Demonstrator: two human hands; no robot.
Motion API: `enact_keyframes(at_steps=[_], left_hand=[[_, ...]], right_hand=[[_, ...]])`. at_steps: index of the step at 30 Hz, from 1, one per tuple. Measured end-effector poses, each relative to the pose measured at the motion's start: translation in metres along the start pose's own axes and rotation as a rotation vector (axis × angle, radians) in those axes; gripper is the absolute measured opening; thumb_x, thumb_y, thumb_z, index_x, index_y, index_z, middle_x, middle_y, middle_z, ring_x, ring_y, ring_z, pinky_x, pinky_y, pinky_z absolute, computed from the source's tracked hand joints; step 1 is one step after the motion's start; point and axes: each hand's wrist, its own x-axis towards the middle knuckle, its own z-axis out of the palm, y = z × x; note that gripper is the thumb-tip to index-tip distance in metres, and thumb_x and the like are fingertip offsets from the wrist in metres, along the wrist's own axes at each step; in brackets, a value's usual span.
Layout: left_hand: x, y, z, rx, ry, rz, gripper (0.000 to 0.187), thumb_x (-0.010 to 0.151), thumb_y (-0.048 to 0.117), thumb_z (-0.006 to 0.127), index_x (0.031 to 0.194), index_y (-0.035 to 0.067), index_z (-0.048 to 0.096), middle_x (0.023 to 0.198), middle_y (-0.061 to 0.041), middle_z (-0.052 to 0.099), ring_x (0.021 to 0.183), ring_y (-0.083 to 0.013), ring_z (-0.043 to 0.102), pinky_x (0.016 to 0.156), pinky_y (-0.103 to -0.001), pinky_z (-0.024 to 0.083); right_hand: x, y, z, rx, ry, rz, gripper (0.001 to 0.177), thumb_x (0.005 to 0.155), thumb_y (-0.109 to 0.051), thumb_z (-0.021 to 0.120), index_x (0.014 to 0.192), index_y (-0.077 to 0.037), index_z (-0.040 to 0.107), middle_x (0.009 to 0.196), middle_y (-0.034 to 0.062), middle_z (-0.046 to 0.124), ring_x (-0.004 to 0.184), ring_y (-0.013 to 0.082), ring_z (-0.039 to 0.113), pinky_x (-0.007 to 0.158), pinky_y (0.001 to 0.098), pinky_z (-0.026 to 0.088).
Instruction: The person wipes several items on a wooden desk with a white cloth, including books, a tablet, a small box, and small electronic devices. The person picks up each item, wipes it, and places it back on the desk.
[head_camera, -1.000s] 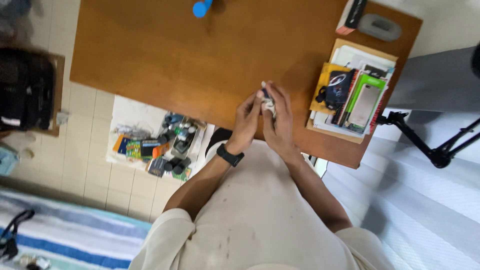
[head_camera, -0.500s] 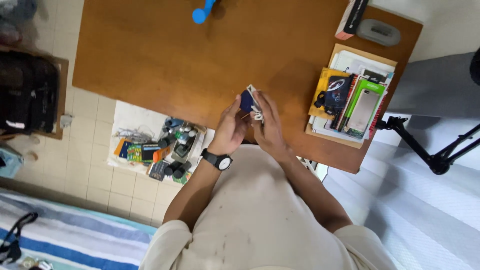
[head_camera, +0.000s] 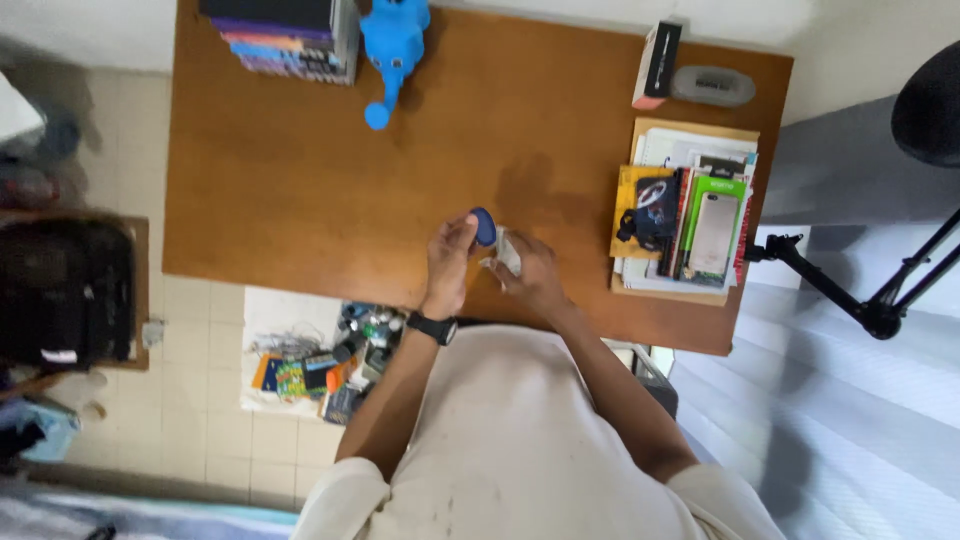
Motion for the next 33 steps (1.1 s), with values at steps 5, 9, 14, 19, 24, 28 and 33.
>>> enact_keyframes(at_steps=[5,9,14,19,24,28,33], left_hand=[[0.027,0.009,0.001,0.082,-0.079,-0.028,0.027,0.094,0.038,0.077,0.107,0.014,0.071,0.089,0.005,0.061,0.085,-0.0082,0.060,0.076,-0.024,0.049],[0.057,0.020,0.002,0.078,-0.145,-0.047,0.025,0.095,0.036,0.077,0.102,0.012,0.073,0.083,0.002,0.063,0.079,-0.0097,0.065,0.068,-0.025,0.056],[0.110,0.019,0.004,0.142,-0.246,-0.055,0.035,0.101,0.043,0.067,0.114,0.012,0.072,0.100,-0.007,0.068,0.093,-0.0165,0.064,0.077,-0.031,0.054],[0.171,0.026,0.022,0.214,-0.331,-0.047,0.045,0.107,0.026,0.055,0.145,0.000,0.054,0.137,-0.017,0.057,0.127,-0.0257,0.050,0.102,-0.039,0.045],[0.248,0.011,0.036,0.220,-0.297,-0.011,0.045,0.106,0.023,0.058,0.145,0.002,0.055,0.139,-0.020,0.059,0.130,-0.0276,0.053,0.109,-0.045,0.044],[0.274,0.017,0.048,0.234,-0.274,-0.007,0.045,0.105,0.019,0.059,0.147,0.005,0.054,0.140,-0.021,0.058,0.130,-0.0297,0.053,0.109,-0.047,0.044],[0.300,0.004,0.054,0.258,-0.219,0.046,0.047,0.104,0.011,0.056,0.150,0.009,0.051,0.137,-0.016,0.059,0.123,-0.0229,0.054,0.107,-0.043,0.046]], right_hand=[[0.032,-0.038,-0.023,0.259,0.003,0.097,0.085,0.081,-0.024,0.082,0.156,-0.020,0.043,0.138,0.0208,0.058,0.096,0.0375,0.071,0.087,0.0506,0.056],[0.056,-0.017,-0.004,0.263,0.071,0.078,0.080,0.084,-0.023,0.081,0.156,-0.022,0.046,0.131,0.0219,0.058,0.086,0.0344,0.073,0.079,0.0450,0.056],[0.110,-0.003,0.008,0.214,0.096,0.142,0.079,0.080,-0.020,0.083,0.151,-0.024,0.051,0.122,0.0172,0.060,0.097,0.0351,0.071,0.082,0.0461,0.056],[0.174,0.020,0.021,0.210,0.119,0.163,0.072,0.080,-0.010,0.081,0.146,-0.013,0.053,0.117,0.0222,0.061,0.099,0.0414,0.066,0.082,0.0517,0.054],[0.233,0.045,0.037,0.195,0.154,0.246,0.065,0.085,-0.014,0.077,0.146,-0.017,0.053,0.098,0.0153,0.068,0.100,0.0375,0.066,0.083,0.0495,0.055],[0.272,0.047,0.042,0.243,0.192,0.284,0.066,0.083,-0.006,0.070,0.146,-0.017,0.051,0.108,0.0203,0.066,0.103,0.0379,0.069,0.085,0.0477,0.057],[0.301,0.074,0.072,0.176,0.219,0.286,0.066,0.085,-0.001,0.070,0.146,-0.014,0.049,0.101,0.0211,0.067,0.096,0.0420,0.071,0.080,0.0510,0.059]])
